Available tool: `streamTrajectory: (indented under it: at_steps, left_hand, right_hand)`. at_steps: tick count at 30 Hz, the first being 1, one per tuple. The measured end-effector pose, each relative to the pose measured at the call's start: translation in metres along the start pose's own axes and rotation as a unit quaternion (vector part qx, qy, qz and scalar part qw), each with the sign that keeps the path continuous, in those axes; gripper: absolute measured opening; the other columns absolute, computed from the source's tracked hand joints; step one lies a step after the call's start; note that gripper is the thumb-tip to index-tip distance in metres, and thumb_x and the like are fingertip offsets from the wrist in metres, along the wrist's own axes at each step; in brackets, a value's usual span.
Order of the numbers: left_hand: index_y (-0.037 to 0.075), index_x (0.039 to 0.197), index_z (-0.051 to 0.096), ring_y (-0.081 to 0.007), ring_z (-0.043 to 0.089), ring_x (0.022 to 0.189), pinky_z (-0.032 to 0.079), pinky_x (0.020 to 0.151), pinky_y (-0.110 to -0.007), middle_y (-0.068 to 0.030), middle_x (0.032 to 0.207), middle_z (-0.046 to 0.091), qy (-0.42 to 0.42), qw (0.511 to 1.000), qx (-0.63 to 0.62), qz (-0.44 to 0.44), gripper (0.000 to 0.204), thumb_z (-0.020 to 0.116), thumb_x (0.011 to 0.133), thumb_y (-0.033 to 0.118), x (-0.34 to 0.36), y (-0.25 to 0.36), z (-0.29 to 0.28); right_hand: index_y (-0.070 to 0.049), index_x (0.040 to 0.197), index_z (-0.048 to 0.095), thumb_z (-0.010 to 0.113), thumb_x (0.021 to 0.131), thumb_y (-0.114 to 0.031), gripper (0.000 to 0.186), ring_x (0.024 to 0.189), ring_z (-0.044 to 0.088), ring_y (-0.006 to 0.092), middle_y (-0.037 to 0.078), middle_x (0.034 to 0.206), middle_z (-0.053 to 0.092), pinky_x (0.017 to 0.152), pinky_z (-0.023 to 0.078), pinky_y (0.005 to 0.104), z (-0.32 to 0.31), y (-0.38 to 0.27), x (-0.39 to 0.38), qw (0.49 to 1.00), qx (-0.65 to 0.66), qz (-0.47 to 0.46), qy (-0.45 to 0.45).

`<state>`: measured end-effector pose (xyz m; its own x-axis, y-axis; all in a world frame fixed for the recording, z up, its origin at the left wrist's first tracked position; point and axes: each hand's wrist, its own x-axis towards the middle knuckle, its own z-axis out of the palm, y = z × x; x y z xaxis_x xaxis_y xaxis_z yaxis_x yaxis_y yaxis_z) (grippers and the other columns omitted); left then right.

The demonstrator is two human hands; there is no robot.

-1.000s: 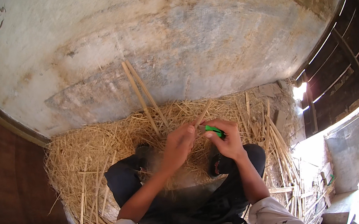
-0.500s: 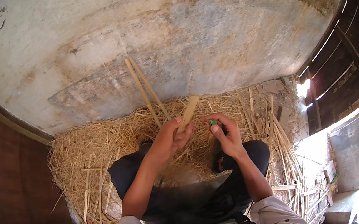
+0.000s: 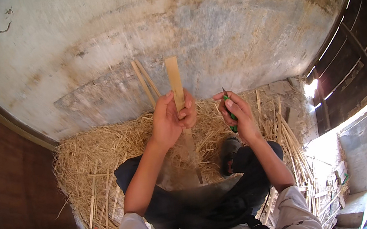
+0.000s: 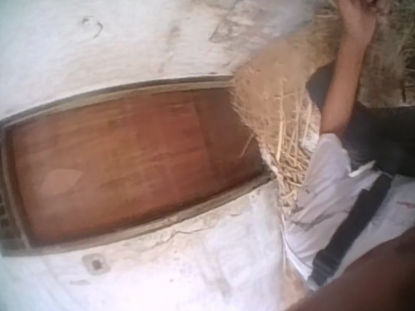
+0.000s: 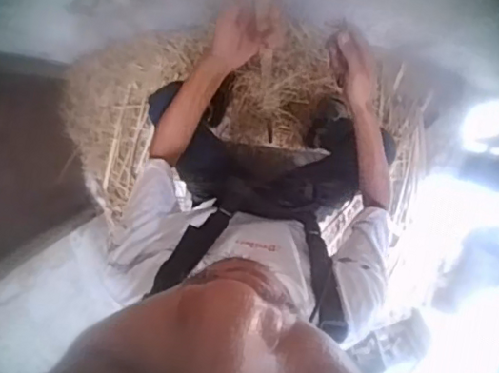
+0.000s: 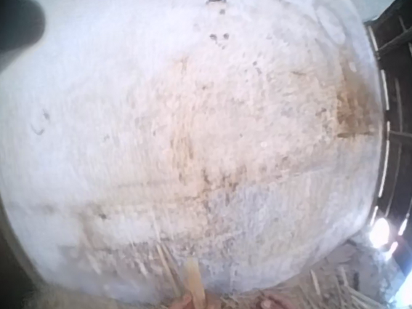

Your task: The person shaves thin strips of bamboo using a small hand-held blade.

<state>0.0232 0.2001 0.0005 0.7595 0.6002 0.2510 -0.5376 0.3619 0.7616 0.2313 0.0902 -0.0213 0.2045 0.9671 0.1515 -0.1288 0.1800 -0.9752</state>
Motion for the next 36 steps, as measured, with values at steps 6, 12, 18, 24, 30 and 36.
streamTrajectory:
  at_steps: [6,12,18,24,30,36]
  left_hand:
    - [0.012,0.091,0.051,-0.0111,0.030,0.055,0.025,0.054,-0.029,0.0031,0.071,0.036,-0.011,0.998,-0.032,-0.048,0.048,0.033,0.111,0.052,0.017,0.012,0.015]
    - [0.012,0.089,0.051,-0.0110,0.031,0.054,0.025,0.052,-0.029,0.0029,0.071,0.038,-0.004,0.998,-0.052,-0.036,0.049,0.033,0.111,0.052,0.019,0.003,0.014]
    - [0.011,0.092,0.054,-0.0104,0.032,0.054,0.025,0.052,-0.029,0.0028,0.072,0.039,0.012,0.999,-0.019,-0.043,0.044,0.044,0.107,0.052,0.017,-0.010,0.002]
    - [0.011,0.095,0.055,-0.0099,0.034,0.056,0.026,0.054,-0.028,0.0034,0.074,0.039,0.009,0.998,0.021,-0.052,0.042,0.047,0.103,0.052,0.014,-0.024,-0.013]
    - [0.012,0.091,0.053,-0.0100,0.031,0.056,0.025,0.054,-0.028,0.0035,0.071,0.038,-0.001,0.994,-0.101,-0.045,0.053,0.036,0.106,0.060,0.010,-0.018,-0.017]
    - [0.012,0.090,0.054,-0.0106,0.032,0.054,0.024,0.051,-0.029,0.0029,0.069,0.039,0.033,0.997,-0.056,-0.051,0.054,0.037,0.107,0.060,0.008,-0.018,-0.024]
  right_hand:
    - [-0.005,0.127,0.066,0.056,0.110,-0.036,0.037,0.056,0.034,0.0016,-0.007,0.078,0.047,0.053,0.027,0.0226,-0.004,-0.003,0.017,0.999,-0.044,0.011,-0.015]
    - [-0.004,0.125,0.066,0.056,0.110,-0.035,0.036,0.055,0.033,0.0015,-0.007,0.077,0.047,0.052,0.026,0.0227,-0.007,0.003,0.024,1.000,-0.008,-0.007,-0.026]
    - [-0.003,0.127,0.065,0.057,0.109,-0.033,0.036,0.055,0.034,0.0017,-0.007,0.077,0.048,0.051,0.026,0.0225,-0.010,0.005,0.019,1.000,0.020,0.000,-0.017]
    - [-0.003,0.132,0.063,0.060,0.107,-0.029,0.036,0.055,0.035,0.0016,-0.007,0.077,0.049,0.051,0.026,0.0218,-0.009,-0.011,0.025,0.998,0.053,-0.040,0.014]
    - [-0.004,0.135,0.063,0.062,0.106,-0.027,0.037,0.056,0.035,0.0018,-0.007,0.077,0.048,0.052,0.027,0.0220,-0.009,-0.008,0.028,0.998,0.059,-0.032,0.017]
    - [-0.005,0.134,0.063,0.063,0.105,-0.025,0.035,0.057,0.035,0.0015,-0.008,0.079,0.048,0.052,0.026,0.0221,-0.003,0.000,0.018,0.999,0.040,0.011,0.010]
